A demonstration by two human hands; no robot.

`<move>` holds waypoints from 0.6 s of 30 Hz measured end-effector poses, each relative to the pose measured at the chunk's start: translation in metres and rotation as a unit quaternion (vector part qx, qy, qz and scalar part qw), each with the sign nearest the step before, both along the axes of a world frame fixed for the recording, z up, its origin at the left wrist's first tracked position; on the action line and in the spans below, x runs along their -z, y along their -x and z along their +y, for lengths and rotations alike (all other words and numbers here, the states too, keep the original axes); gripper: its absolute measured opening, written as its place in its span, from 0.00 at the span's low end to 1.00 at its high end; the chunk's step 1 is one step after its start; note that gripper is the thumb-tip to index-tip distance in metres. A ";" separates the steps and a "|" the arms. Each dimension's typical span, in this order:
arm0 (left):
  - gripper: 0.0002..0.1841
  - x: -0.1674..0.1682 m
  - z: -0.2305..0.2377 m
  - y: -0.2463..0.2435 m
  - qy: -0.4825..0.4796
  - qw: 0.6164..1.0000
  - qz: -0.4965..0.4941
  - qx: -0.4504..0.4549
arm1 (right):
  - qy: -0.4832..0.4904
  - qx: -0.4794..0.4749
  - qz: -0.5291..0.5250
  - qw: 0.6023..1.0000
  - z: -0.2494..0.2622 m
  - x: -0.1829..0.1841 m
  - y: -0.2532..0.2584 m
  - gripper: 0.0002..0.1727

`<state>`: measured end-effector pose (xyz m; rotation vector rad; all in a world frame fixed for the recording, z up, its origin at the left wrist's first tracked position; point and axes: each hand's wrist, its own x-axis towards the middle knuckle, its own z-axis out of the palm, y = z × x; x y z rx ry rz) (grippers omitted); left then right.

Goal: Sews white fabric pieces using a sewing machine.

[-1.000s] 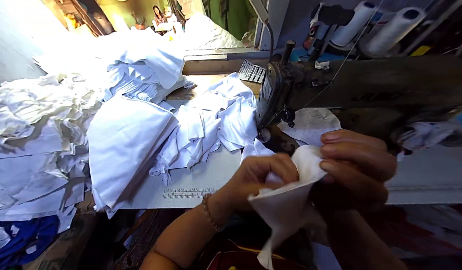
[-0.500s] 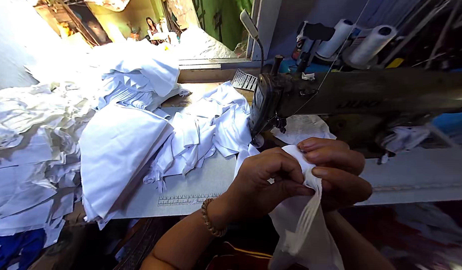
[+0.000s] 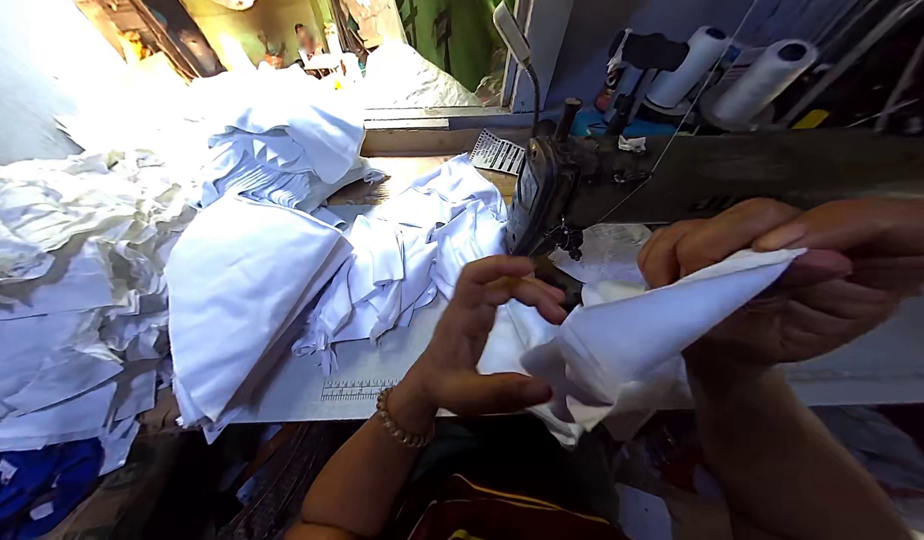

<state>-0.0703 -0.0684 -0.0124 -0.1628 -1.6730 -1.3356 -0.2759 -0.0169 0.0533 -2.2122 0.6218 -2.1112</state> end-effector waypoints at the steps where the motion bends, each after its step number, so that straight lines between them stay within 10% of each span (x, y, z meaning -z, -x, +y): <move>1: 0.36 0.000 0.002 0.003 0.011 0.999 -0.028 0.013 | -0.002 -0.012 0.022 1.000 -0.002 -0.006 0.000 0.05; 9: 0.07 0.012 0.028 0.010 -0.009 0.996 0.005 -0.087 | 0.036 0.215 -0.072 0.973 0.009 -0.006 0.019 0.05; 12: 0.09 -0.022 0.014 -0.010 -0.024 0.982 -0.033 -0.184 | -0.036 0.152 -0.140 0.978 0.028 0.025 0.023 0.04; 18: 0.08 -0.093 -0.011 0.015 0.357 0.885 -0.235 -0.185 | -0.206 -0.016 -0.067 0.976 0.031 0.061 0.022 0.23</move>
